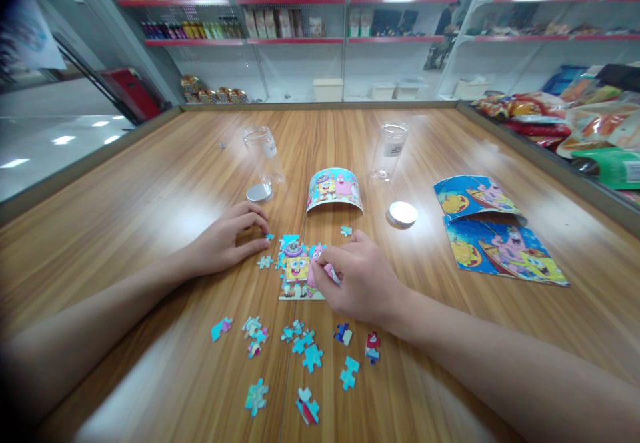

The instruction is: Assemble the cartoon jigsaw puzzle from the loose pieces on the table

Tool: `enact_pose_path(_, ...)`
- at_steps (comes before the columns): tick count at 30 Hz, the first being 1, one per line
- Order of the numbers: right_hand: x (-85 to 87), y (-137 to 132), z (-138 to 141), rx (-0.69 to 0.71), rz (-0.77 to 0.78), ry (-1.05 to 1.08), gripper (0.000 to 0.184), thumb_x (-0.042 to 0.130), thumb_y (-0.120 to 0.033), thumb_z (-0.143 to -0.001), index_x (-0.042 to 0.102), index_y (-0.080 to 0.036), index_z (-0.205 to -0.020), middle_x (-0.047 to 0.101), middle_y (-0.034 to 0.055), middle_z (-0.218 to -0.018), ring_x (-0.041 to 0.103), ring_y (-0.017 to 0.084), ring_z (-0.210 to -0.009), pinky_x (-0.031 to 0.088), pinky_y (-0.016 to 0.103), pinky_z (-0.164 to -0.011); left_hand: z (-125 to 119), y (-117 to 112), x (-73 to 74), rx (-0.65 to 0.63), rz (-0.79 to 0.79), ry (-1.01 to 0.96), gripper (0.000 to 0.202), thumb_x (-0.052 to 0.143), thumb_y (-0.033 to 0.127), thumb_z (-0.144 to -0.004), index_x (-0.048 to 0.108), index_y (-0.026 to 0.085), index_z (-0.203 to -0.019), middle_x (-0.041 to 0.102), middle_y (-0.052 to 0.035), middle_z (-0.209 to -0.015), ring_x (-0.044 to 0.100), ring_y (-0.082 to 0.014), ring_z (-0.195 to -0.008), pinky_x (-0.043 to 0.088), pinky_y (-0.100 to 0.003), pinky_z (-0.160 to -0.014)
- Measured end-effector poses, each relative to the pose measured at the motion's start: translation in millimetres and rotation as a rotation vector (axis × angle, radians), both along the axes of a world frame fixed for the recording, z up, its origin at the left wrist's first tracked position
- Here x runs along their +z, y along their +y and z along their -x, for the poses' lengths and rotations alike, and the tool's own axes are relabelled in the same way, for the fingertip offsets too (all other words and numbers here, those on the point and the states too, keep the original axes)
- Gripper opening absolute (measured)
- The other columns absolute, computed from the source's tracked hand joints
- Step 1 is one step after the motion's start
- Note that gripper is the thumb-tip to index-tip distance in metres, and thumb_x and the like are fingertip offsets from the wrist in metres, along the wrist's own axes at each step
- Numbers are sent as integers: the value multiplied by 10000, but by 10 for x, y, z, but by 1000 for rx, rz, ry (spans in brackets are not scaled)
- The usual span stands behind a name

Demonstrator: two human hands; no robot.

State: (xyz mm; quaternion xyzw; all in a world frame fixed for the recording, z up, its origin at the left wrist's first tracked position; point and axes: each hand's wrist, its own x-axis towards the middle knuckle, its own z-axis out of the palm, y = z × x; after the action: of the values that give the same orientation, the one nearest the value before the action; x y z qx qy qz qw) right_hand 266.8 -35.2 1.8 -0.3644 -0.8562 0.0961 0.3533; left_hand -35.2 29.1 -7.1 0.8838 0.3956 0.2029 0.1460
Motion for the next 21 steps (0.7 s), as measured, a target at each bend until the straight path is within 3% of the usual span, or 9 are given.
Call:
enact_pose_path(7, -21, -11, 8, 20, 25, -42, 229, 573, -217, -901, 605, -169, -679, 501, -40, -537, 425, 104, -530, 338, 305, -695, -105, -47, -60, 77, 19, -85, 215, 640, 386, -896, 616, 182, -960, 613, -68, -1030, 593, -204, -969, 502, -374, -874)
enact_pose_path(12, -55, -9, 14, 36, 70, -92, 207, 564, -207, -903, 627, -164, -711, 524, -46, -552, 466, 102, -535, 333, 311, -723, -121, -68, -99, 208, 242, -233, 224, 658, 394, -885, 635, 177, -933, 663, -16, -825, 614, -147, -727, 501, -280, -668)
enact_pose_path(17, -82, 5, 14, 42, 63, -92, 241, 563, -219, -909, 594, -163, -676, 513, -46, -549, 468, 100, -536, 325, 306, -727, -168, -98, -39, 246, 327, -393, 258, 662, 364, -891, 683, 190, -1081, 732, -19, -915, 678, -146, -825, 538, -273, -787)
enact_pose_path(21, -71, 12, 24, 41, 69, -105, 279, 552, -218, -914, 545, -165, -640, 495, -46, -536, 444, 97, -526, 311, 303, -716, -224, -128, -8, 274, 307, -321, 189, 669, 352, -882, 745, 206, -975, 748, -14, -923, 679, -149, -825, 533, -279, -802)
